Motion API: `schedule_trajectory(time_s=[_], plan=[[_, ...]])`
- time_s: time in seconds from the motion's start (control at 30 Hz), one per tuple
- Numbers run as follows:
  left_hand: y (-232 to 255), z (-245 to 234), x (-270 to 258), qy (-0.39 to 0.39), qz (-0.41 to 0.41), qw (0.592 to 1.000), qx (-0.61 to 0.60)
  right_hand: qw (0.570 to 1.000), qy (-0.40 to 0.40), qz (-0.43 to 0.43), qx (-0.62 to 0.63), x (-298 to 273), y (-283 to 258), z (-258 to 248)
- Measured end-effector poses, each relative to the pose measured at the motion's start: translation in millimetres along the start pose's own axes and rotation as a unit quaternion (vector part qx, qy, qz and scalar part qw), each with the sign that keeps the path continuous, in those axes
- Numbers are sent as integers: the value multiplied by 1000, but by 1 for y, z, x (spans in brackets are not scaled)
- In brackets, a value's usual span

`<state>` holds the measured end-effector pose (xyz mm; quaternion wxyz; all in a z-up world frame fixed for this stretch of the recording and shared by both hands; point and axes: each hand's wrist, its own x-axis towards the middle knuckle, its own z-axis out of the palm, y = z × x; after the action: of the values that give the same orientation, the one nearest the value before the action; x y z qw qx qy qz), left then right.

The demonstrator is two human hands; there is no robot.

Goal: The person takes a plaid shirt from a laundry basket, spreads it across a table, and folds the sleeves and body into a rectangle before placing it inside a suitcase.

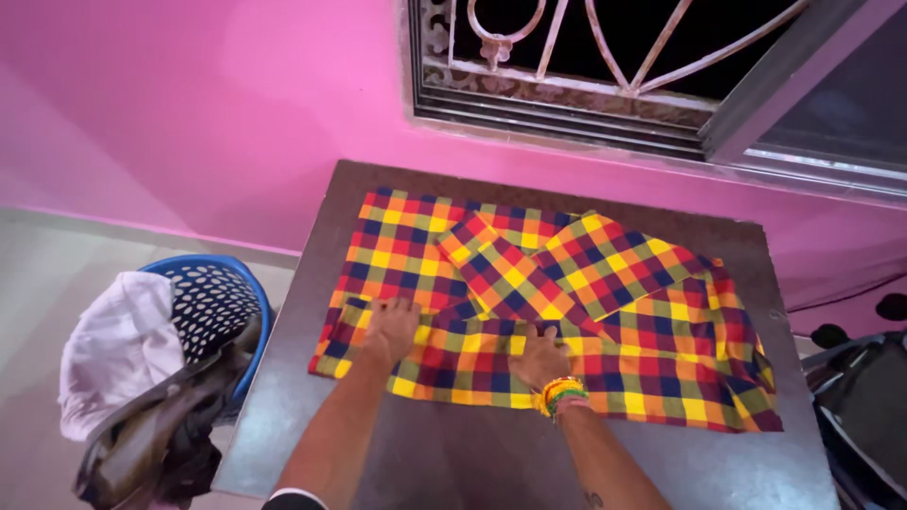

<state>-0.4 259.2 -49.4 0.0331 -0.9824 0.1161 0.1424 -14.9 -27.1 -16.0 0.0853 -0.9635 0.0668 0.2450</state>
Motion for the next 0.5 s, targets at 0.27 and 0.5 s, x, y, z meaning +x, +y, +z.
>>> schedule_trajectory(time_s=[0.27, 0.5], plan=[[-99, -9, -17, -72, -82, 993, -55, 984, 16, -5, -175, 16, -9, 26], [-86, -17, -26, 172, -167, 967, 86, 970, 11, -29, -240, 6, -18, 23]])
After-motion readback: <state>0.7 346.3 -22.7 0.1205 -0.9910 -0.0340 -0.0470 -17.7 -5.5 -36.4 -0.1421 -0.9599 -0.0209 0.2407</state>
